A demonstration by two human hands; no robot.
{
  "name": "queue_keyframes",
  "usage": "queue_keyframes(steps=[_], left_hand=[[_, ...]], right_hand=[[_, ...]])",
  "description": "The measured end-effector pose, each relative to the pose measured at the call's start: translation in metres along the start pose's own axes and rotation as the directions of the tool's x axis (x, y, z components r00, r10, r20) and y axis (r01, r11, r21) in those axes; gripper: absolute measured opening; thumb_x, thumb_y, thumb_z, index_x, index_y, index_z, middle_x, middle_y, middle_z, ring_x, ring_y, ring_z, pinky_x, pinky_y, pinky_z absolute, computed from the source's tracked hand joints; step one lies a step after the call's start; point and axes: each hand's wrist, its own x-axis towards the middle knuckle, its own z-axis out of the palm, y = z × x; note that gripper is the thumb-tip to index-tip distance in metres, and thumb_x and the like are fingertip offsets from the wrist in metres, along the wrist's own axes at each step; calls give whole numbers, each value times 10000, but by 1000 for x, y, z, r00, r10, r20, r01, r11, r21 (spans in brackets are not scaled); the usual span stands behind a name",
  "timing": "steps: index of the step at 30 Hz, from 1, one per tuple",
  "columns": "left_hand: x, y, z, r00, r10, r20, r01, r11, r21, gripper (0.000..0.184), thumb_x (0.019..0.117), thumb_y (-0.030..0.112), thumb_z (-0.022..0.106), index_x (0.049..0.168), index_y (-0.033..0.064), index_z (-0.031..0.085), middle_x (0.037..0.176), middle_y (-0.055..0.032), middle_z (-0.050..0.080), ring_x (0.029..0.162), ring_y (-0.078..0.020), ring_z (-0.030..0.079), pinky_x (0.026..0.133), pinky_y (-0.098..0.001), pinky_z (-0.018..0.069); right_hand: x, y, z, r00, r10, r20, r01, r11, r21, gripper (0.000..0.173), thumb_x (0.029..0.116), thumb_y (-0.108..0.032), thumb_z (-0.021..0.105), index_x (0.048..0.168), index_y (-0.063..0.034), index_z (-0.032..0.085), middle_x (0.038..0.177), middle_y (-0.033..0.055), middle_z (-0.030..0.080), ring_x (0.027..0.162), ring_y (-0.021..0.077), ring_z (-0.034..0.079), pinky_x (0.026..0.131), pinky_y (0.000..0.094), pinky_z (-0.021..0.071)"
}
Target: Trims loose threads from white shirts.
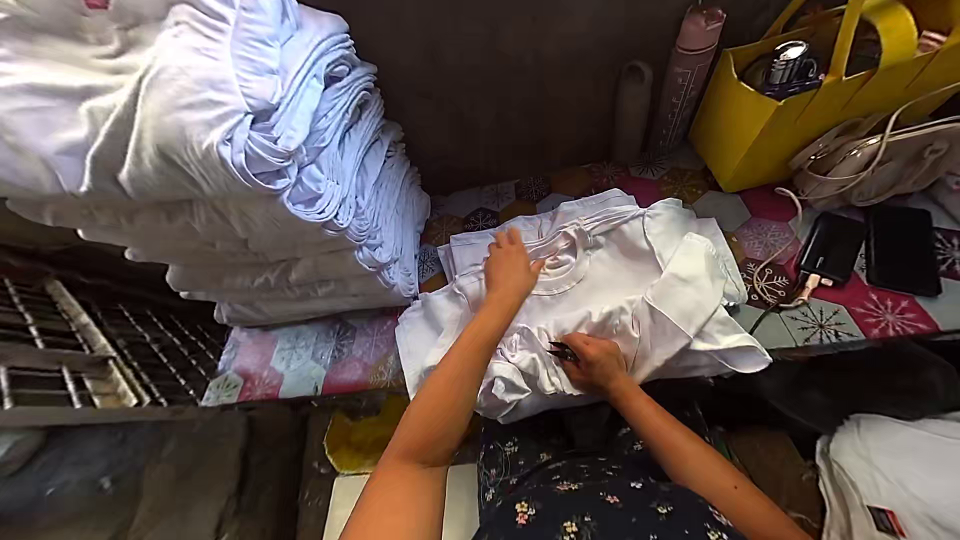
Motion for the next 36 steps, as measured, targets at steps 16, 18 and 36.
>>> queue_keyframes(steps=[16,18,36], left_hand=[[-109,-55,39,748,-162,-643,-448,592,-670,399,831,-87,639,1189,-85,464,1048,-117,673,923,-116,710,830,-302,610],[-118,-53,20,871,-216,-441,-349,357,-866,409,884,-116,612,1207,32,411,988,-17,715,875,-83,718,804,-303,607],[-157,-31,8,951,207,-231,-308,543,-781,241,1016,26,509,1255,36,478,879,9,714,770,-20,682,743,-235,571]], right_hand=[[108,-37,-51,994,43,105,-66,972,226,111,909,-53,691,1003,-3,722,871,143,716,759,307,699,656,560,553],[108,-43,-73,972,122,199,-190,908,373,87,971,-86,649,973,-6,683,725,83,619,634,182,583,606,413,499],[66,-94,-85,993,54,-104,-36,985,168,156,859,-136,786,946,-9,760,950,118,702,755,219,688,616,416,578]])
